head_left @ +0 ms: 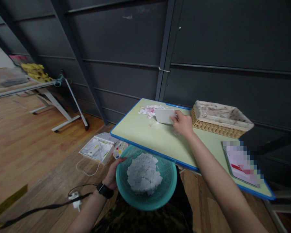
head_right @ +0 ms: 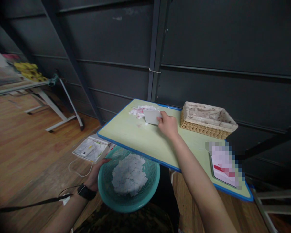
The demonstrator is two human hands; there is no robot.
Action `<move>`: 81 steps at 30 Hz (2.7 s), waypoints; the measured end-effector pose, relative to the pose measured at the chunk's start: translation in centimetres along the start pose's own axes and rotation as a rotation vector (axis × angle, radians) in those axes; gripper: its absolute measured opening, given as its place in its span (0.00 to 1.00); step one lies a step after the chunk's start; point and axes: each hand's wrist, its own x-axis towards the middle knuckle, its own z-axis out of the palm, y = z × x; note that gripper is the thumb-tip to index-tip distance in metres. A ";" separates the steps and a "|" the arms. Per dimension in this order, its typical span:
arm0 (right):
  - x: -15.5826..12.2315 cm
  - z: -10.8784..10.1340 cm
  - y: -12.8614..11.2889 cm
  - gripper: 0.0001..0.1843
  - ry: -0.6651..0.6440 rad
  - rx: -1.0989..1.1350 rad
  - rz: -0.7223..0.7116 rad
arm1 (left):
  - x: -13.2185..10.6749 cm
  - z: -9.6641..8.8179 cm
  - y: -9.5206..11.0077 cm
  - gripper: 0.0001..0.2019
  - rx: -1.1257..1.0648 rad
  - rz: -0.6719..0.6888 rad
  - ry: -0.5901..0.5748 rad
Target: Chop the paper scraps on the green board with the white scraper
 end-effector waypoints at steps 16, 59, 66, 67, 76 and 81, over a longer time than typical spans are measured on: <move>0.1 3.5 -0.7 0.16 0.037 0.306 -0.116 | 0.4 -0.3 -0.2 0.10 0.013 -0.022 -0.021; 0.8 -2.4 1.3 0.19 -0.438 0.778 0.117 | -0.3 0.4 0.1 0.07 -0.006 0.030 0.020; 1.0 -2.0 1.7 0.18 -0.318 0.810 0.181 | -0.4 0.4 0.1 0.09 0.033 0.018 0.017; 0.9 -1.9 1.7 0.18 -0.339 0.790 0.182 | -0.4 0.4 0.2 0.10 0.044 0.011 0.014; 0.5 -2.3 1.4 0.20 -0.628 0.927 0.209 | -0.4 0.5 0.2 0.14 0.057 0.002 0.022; 0.8 -2.7 1.9 0.20 -0.457 0.980 0.229 | -0.4 0.5 0.2 0.08 0.056 0.024 0.028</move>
